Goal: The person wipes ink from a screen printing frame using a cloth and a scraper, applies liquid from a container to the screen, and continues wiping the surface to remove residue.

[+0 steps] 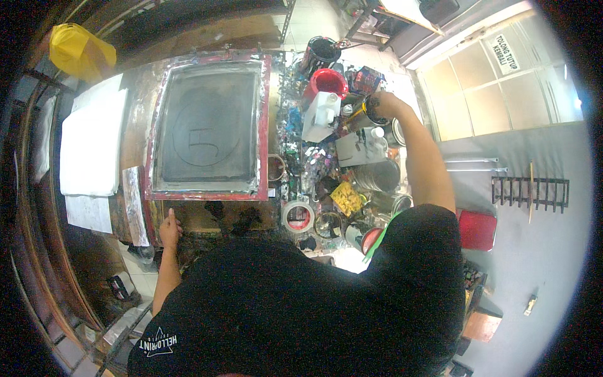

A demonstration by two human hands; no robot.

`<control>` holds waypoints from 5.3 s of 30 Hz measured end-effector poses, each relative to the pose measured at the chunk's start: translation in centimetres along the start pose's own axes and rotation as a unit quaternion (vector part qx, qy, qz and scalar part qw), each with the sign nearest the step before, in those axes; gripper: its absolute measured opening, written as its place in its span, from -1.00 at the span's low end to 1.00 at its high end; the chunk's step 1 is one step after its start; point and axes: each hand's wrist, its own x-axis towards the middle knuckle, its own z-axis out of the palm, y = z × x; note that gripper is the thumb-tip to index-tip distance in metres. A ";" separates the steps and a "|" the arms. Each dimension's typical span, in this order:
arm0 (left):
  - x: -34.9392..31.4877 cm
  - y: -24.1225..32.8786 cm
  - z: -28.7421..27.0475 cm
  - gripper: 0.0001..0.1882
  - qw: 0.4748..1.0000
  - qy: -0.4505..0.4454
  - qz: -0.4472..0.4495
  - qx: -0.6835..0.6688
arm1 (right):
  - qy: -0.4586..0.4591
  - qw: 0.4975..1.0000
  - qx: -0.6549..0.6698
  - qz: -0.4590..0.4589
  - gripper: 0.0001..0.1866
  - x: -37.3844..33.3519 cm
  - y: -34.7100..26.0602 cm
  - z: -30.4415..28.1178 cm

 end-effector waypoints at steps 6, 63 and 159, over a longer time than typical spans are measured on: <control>-0.3 -0.3 -0.1 -0.24 1.000 0.004 -0.004 -0.011 | -0.010 0.992 -0.121 0.028 -0.61 0.2 -1.6 0.2; 0.6 3.7 -5.1 -0.35 0.982 -0.158 0.088 -0.058 | 0.261 0.955 -0.036 -0.137 -0.44 -6.6 -41.4 17.4; 1.8 -4.7 -6.6 -0.18 0.948 -0.195 -0.180 -0.177 | 0.306 0.890 0.201 -0.273 -0.75 24.5 -42.1 13.6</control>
